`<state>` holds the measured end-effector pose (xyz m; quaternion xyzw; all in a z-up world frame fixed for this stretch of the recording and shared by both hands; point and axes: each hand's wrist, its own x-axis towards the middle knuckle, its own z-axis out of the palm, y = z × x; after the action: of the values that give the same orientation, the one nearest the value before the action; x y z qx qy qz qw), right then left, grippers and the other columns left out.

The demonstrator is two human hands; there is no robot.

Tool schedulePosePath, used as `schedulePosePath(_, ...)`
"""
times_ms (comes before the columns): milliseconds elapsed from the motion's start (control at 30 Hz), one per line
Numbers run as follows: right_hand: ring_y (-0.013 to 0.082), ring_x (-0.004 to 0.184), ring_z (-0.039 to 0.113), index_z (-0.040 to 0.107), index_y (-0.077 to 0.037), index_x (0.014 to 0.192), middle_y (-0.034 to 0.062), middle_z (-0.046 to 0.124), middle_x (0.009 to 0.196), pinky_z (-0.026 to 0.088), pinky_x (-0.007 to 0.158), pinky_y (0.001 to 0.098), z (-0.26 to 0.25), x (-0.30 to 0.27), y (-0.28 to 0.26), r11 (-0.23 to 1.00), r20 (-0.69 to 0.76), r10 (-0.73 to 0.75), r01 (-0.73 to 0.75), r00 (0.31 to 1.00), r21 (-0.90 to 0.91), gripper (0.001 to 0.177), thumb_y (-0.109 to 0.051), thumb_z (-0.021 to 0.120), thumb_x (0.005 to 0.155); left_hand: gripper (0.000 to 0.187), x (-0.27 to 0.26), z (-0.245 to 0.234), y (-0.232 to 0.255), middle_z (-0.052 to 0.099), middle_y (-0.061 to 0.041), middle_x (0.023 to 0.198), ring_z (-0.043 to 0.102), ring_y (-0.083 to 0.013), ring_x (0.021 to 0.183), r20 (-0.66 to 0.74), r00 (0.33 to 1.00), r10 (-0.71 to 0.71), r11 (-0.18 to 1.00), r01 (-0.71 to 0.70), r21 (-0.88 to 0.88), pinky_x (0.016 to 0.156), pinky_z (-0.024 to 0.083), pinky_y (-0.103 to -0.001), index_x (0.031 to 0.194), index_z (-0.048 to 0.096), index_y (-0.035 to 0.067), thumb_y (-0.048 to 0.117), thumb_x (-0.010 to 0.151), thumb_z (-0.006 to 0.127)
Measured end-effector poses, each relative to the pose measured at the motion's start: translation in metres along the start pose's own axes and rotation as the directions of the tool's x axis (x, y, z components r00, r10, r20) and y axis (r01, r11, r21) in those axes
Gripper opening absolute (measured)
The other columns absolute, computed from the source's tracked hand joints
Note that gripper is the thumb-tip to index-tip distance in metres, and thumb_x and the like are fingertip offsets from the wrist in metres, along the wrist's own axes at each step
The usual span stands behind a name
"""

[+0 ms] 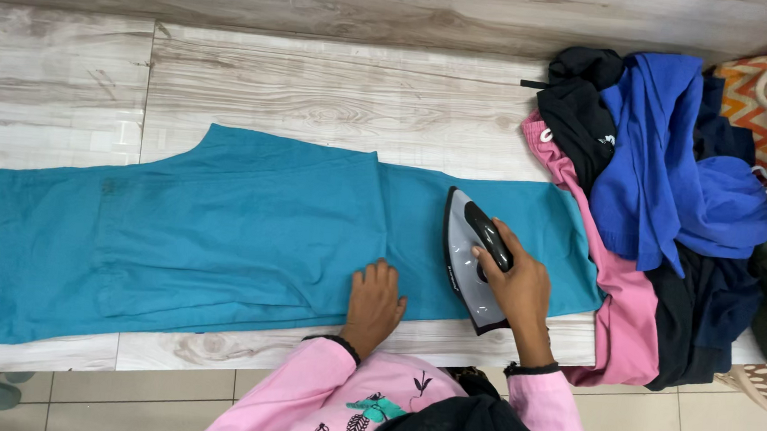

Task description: The person irons a teal garment on a flat surface, smoothing it with their hands and moving the iron back and forth across the fabric. They reposition the garment multiple times to cover different areas and continue ironing until the end of the clip.

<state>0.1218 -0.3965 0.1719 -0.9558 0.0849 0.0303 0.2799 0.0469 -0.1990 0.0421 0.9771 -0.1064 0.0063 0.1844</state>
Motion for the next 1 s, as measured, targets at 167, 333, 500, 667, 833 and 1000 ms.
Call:
schedulePosePath(167,0.0310,0.074,0.074,0.065,-0.029,0.139,0.0130,0.078,0.088,0.055,0.067,0.0417,0.038,-0.011,-0.018,1.000,0.085,0.013,-0.011,0.996,-0.027,0.060,-0.046,0.078,0.083,0.013,-0.020,0.008,-0.049,0.063,-0.017,0.106,0.068,-0.0337,0.068,0.061,0.967,-0.249,0.960,0.255,-0.118,0.058,0.055,-0.047,0.098,0.059,0.004,0.017,0.097,0.061)
schedulePosePath(333,0.0340,0.080,0.074,0.064,-0.030,0.140,0.0145,0.077,0.089,0.056,0.068,0.0451,0.065,-0.015,-0.031,0.988,0.136,0.000,0.021,0.991,-0.151,0.061,-0.049,0.077,0.083,0.019,-0.017,-0.051,-0.135,0.073,-0.022,0.068,0.070,-0.0332,0.056,0.404,0.868,-0.291,0.830,0.438,-0.344,0.059,0.053,-0.047,0.102,0.060,0.001,0.020,0.100,0.060)
schedulePosePath(500,0.0356,0.083,0.073,0.063,-0.031,0.139,0.0157,0.076,0.089,0.056,0.071,0.0459,0.073,-0.016,-0.035,0.985,0.110,-0.020,0.038,0.994,-0.171,0.059,-0.048,0.076,0.084,0.023,0.046,-0.152,-0.254,0.073,-0.019,0.082,0.077,-0.0300,0.062,0.599,0.703,-0.383,0.763,0.606,-0.223,0.055,0.062,-0.041,0.115,0.061,-0.004,0.010,0.098,0.064)
schedulePosePath(667,0.0359,0.083,0.073,0.063,-0.033,0.139,0.0151,0.076,0.089,0.055,0.071,0.0468,0.072,-0.018,-0.042,0.976,0.101,0.022,0.001,0.995,-0.218,0.057,-0.049,0.074,0.086,0.011,0.156,-0.252,-0.321,0.070,-0.032,0.098,0.068,-0.0466,0.090,-0.305,0.949,-0.080,0.947,0.168,0.275,0.075,0.058,-0.053,0.099,0.072,-0.008,-0.006,0.088,0.070)
schedulePosePath(833,0.0366,0.082,0.073,0.063,-0.031,0.140,0.0155,0.076,0.089,0.055,0.069,0.0471,0.075,-0.023,-0.044,0.970,0.046,0.019,-0.007,0.999,-0.243,0.056,-0.049,0.073,0.088,0.029,0.215,-0.291,-0.267,0.065,-0.024,0.121,0.060,-0.0451,0.114,-0.655,0.722,0.224,0.970,-0.228,0.080,0.098,0.050,-0.054,0.127,0.063,0.000,-0.007,0.099,0.064)
schedulePosePath(1000,0.0369,0.082,0.073,0.064,-0.030,0.140,0.0157,0.076,0.088,0.055,0.071,0.0465,0.075,-0.026,-0.045,0.974,0.041,0.001,0.008,0.999,-0.228,0.057,-0.049,0.074,0.087,0.037,0.152,-0.235,-0.230,0.057,-0.026,0.139,0.043,-0.0496,0.139,-0.601,0.764,0.235,0.969,-0.230,0.087,0.116,0.034,-0.057,0.135,0.059,-0.002,0.006,0.100,0.068)
